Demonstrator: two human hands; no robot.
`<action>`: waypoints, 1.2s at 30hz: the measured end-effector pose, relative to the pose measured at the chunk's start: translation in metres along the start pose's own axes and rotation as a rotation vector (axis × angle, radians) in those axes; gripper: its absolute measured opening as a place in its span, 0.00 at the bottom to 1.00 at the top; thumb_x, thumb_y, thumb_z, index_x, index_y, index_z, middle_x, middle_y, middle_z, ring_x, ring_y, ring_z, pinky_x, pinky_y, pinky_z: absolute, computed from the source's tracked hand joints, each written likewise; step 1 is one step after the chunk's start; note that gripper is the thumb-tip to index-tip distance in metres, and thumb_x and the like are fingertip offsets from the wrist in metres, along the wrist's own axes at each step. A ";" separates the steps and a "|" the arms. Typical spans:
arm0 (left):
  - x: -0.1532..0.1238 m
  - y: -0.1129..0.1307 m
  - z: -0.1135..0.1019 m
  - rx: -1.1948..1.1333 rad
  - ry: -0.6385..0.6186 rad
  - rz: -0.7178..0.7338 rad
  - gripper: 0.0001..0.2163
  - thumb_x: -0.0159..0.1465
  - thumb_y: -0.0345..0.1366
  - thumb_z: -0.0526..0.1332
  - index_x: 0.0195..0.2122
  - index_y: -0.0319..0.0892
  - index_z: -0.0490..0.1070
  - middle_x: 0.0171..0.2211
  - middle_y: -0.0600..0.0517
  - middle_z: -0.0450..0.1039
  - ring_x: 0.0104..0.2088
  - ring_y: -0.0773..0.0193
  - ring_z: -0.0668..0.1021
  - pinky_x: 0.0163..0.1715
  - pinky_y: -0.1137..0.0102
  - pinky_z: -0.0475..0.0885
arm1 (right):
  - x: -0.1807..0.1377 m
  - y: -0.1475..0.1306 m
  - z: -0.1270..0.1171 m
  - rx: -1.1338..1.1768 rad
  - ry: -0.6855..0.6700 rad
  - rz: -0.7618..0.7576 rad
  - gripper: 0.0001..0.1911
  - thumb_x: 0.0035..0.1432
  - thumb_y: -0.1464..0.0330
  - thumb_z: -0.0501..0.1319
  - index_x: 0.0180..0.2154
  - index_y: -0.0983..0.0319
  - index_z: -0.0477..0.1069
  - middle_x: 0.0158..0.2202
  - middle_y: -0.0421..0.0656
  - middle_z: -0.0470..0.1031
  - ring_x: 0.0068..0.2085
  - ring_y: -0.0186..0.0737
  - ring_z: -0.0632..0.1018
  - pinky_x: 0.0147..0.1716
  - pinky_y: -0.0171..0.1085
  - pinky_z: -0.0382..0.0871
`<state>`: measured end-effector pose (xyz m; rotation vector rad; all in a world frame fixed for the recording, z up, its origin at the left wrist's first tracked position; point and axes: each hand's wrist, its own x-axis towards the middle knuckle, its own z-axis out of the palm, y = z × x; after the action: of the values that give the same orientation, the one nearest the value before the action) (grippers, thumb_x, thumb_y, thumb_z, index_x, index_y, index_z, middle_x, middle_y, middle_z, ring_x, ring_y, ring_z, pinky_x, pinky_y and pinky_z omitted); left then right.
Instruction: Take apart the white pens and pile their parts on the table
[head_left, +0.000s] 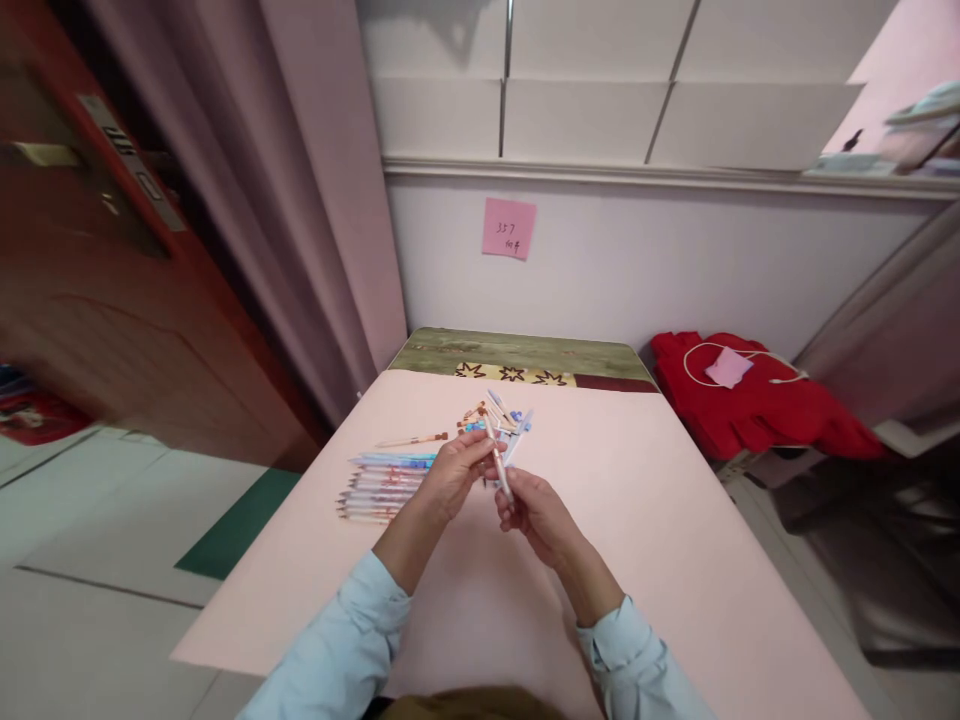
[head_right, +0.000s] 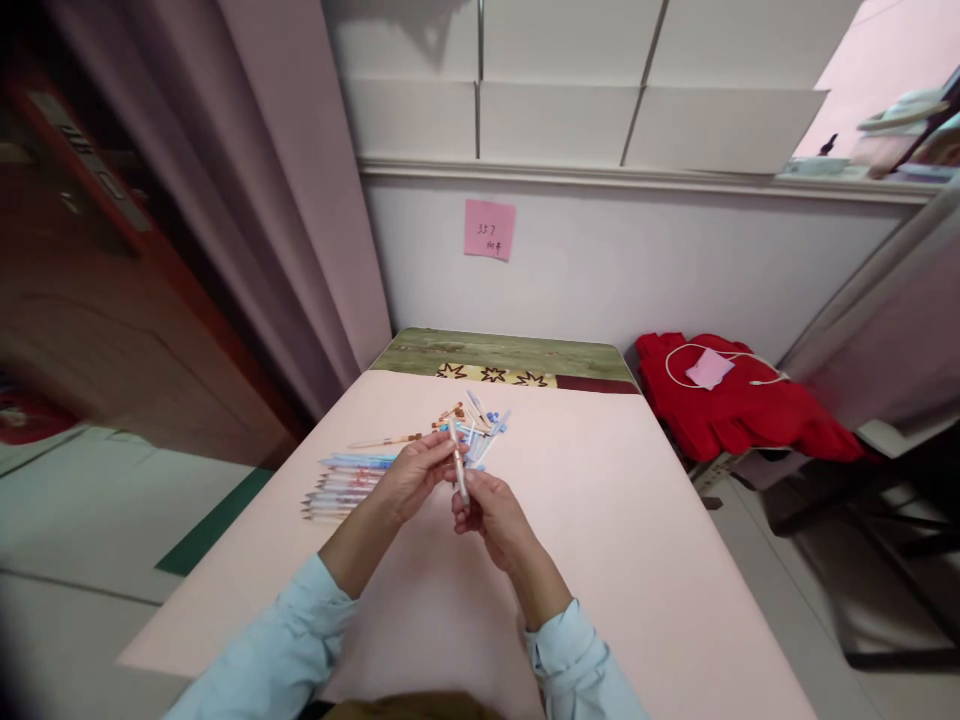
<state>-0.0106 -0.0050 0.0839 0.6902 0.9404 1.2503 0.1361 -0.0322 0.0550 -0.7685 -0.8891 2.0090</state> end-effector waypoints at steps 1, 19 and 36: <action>0.001 -0.004 0.002 -0.026 -0.033 -0.018 0.15 0.52 0.34 0.71 0.41 0.36 0.75 0.32 0.49 0.76 0.26 0.70 0.75 0.28 0.74 0.70 | -0.003 -0.002 -0.003 0.033 0.000 0.001 0.23 0.55 0.53 0.65 0.42 0.65 0.75 0.23 0.36 0.68 0.21 0.27 0.67 0.23 0.29 0.65; 0.008 -0.038 0.023 -0.199 -0.145 -0.059 0.11 0.59 0.34 0.66 0.42 0.35 0.76 0.31 0.48 0.78 0.32 0.64 0.80 0.44 0.66 0.76 | -0.010 -0.003 -0.033 0.691 -0.280 0.280 0.16 0.54 0.64 0.70 0.32 0.64 0.64 0.17 0.27 0.49 0.16 0.22 0.52 0.13 0.21 0.46; -0.012 -0.040 0.020 -0.322 -0.310 -0.045 0.12 0.59 0.40 0.66 0.40 0.38 0.74 0.31 0.51 0.76 0.32 0.65 0.79 0.53 0.58 0.70 | -0.012 0.014 -0.031 0.734 -0.593 0.292 0.18 0.61 0.63 0.63 0.27 0.60 0.55 0.13 0.25 0.46 0.13 0.22 0.42 0.09 0.20 0.38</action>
<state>0.0251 -0.0237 0.0613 0.5820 0.4830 1.1794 0.1600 -0.0384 0.0282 0.1330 -0.2725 2.6305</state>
